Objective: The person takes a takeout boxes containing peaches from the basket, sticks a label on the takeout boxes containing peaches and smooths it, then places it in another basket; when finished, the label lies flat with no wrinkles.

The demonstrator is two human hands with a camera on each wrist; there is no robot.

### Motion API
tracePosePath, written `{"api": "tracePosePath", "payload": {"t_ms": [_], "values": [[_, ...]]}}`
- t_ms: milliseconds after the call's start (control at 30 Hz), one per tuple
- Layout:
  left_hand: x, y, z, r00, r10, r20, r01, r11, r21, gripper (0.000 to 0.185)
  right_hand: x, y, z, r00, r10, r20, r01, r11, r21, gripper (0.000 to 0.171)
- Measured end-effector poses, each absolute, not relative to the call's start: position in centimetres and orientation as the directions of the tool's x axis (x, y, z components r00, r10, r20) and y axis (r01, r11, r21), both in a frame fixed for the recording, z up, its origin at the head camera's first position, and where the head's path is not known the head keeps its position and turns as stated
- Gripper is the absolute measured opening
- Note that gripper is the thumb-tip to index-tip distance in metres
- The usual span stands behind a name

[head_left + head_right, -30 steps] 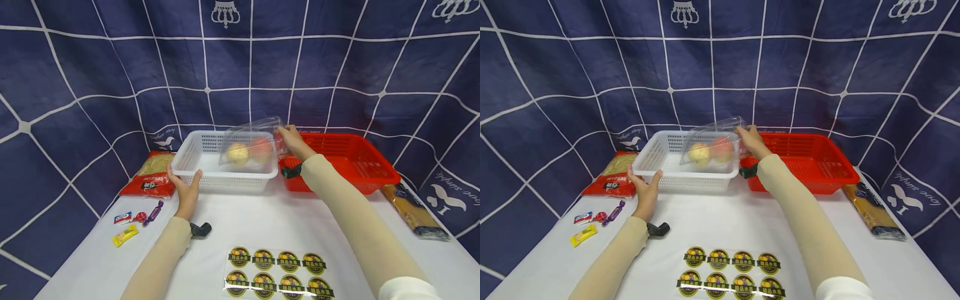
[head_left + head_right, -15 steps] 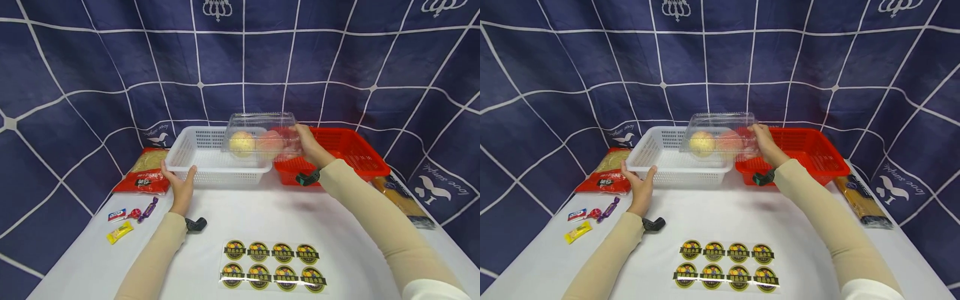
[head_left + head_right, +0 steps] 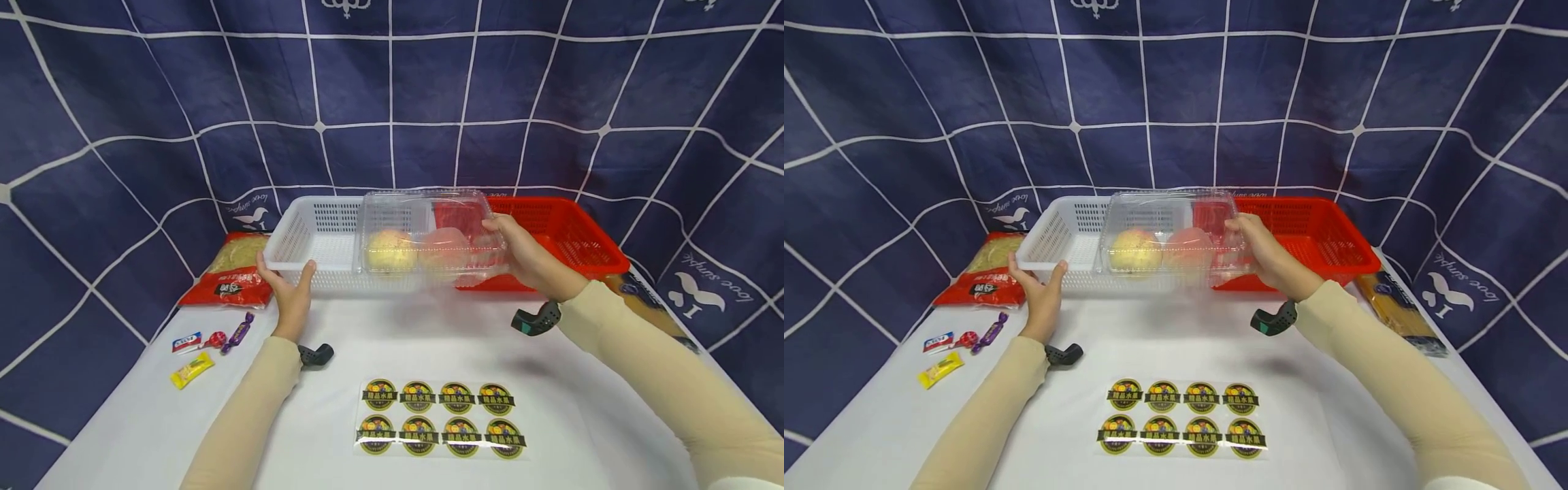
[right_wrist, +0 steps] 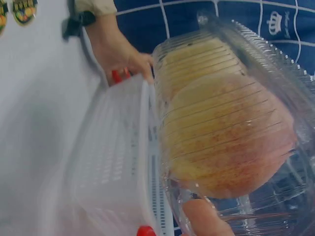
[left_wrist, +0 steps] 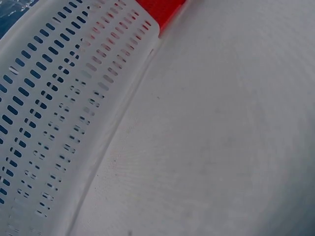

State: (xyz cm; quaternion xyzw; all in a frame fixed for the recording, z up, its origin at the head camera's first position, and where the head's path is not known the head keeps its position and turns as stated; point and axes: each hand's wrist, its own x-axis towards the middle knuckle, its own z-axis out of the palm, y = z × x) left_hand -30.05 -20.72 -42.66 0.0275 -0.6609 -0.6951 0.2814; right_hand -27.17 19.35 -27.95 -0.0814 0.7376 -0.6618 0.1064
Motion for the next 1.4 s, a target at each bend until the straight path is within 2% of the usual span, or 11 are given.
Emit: {"api": "tracePosePath", "payload": {"t_ms": [233, 467, 567, 800, 1100, 1400], "values": [[-30.0, -20.8, -42.3, -0.841, -0.422, 0.338, 0.355, 0.040, 0.934, 0.105, -24.1, 19.9, -28.1, -0.951, -0.291, -0.108, 0.073, 0.128, -0.989, 0.064], [-30.4, -20.9, -42.3, -0.855, -0.406, 0.323, 0.340, 0.033, 0.940, 0.108, -21.8, 21.1, -29.1, -0.944, -0.294, -0.149, 0.115, 0.128, -0.985, 0.047], [-30.4, -21.0, -42.1, -0.860, -0.404, 0.311, 0.325, 0.035, 0.945, 0.107, -20.9, 21.6, -29.6, -0.935, -0.315, -0.165, 0.135, 0.115, -0.984, 0.044], [-30.2, -20.9, -41.6, -0.876, -0.386, 0.290, 0.309, 0.015, 0.951, 0.106, -19.2, 22.6, -31.9, -0.919, -0.351, -0.182, 0.168, 0.069, -0.983, 0.051], [-30.3, -21.1, -42.1, -0.878, -0.394, 0.271, 0.283, 0.028, 0.959, 0.108, -18.5, 22.7, -36.3, -0.919, -0.350, -0.180, 0.188, 0.012, -0.982, 0.058], [-30.6, -21.1, -42.3, -0.859, -0.402, 0.318, 0.336, 0.027, 0.942, 0.108, -20.1, 22.5, -38.7, -0.934, -0.276, -0.226, 0.242, -0.023, -0.970, 0.064]]}}
